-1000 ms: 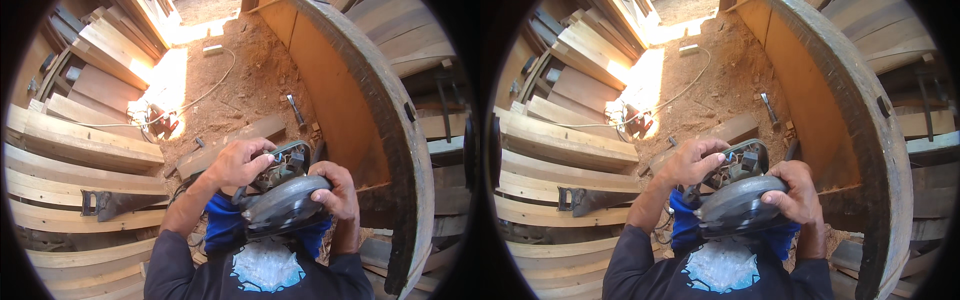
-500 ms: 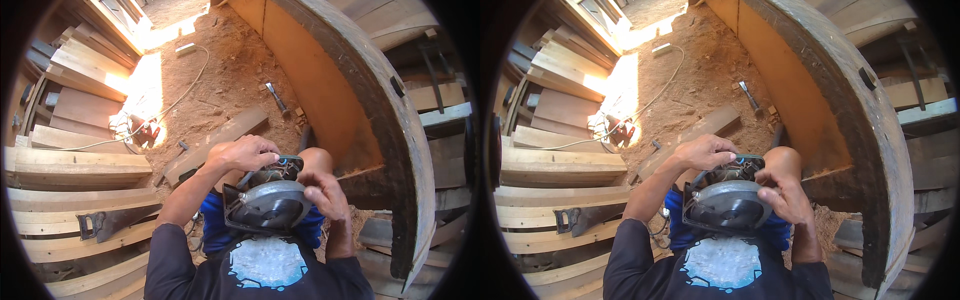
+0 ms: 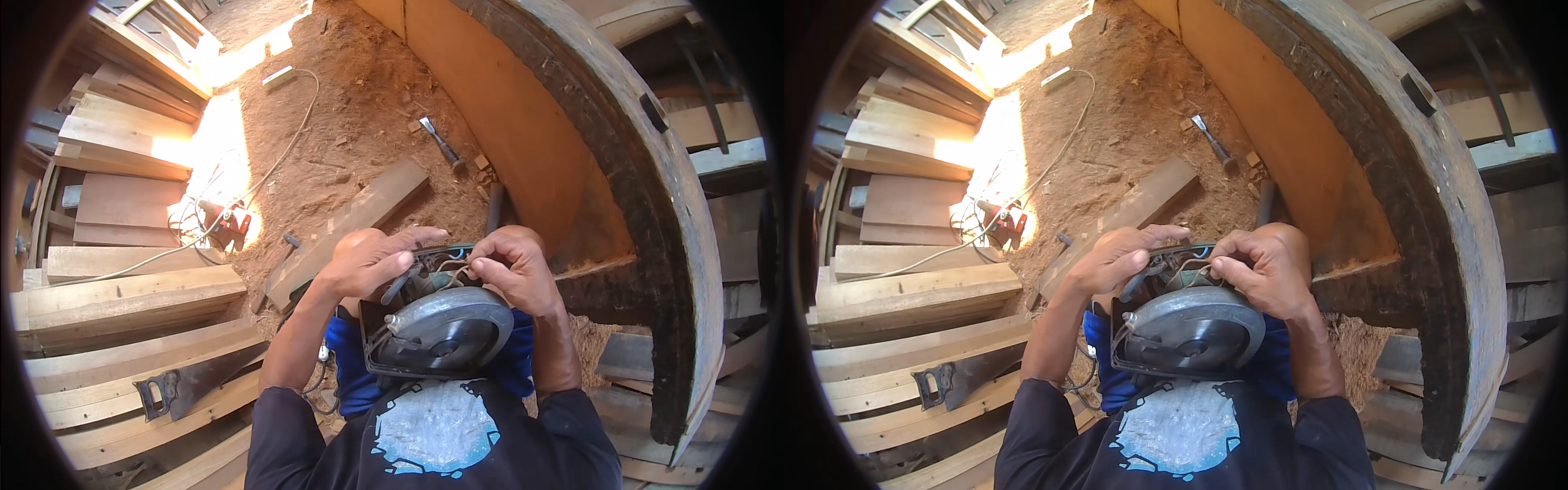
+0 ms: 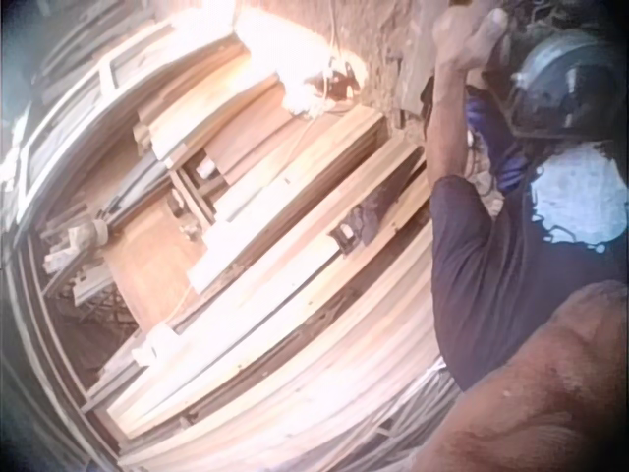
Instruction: The person repairs a circular saw by using pliers and a screwdriver to manipulate wires and components while sitting on the floor near stacks of lumber.
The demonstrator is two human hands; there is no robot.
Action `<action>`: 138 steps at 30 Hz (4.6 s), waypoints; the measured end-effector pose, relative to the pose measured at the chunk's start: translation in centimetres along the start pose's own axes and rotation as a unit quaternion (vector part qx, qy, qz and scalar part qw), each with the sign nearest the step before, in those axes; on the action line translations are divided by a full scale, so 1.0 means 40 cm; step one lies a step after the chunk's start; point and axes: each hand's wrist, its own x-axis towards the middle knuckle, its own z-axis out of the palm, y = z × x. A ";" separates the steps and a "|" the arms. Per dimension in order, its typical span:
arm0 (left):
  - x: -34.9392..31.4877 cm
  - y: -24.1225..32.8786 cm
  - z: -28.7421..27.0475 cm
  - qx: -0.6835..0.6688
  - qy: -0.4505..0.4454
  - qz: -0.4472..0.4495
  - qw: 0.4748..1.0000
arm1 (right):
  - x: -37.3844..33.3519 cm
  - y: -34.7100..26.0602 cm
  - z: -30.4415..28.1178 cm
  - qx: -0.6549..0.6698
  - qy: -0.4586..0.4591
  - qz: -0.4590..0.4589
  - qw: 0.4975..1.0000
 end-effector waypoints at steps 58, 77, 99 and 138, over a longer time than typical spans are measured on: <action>-0.050 -0.012 0.075 0.090 0.214 0.017 0.973 | -0.068 -0.070 0.092 -0.113 0.035 -0.065 0.991; -0.052 0.005 0.066 0.284 0.187 0.034 0.940 | -0.162 -0.400 -0.013 -0.400 0.357 -0.326 0.778; -0.256 -0.039 0.112 -0.006 0.293 0.178 0.939 | 0.618 0.574 0.031 -0.562 -0.141 0.303 0.756; -0.295 -0.086 0.104 -0.086 0.426 0.174 0.884 | 0.377 0.750 0.207 -0.505 -0.312 0.425 0.683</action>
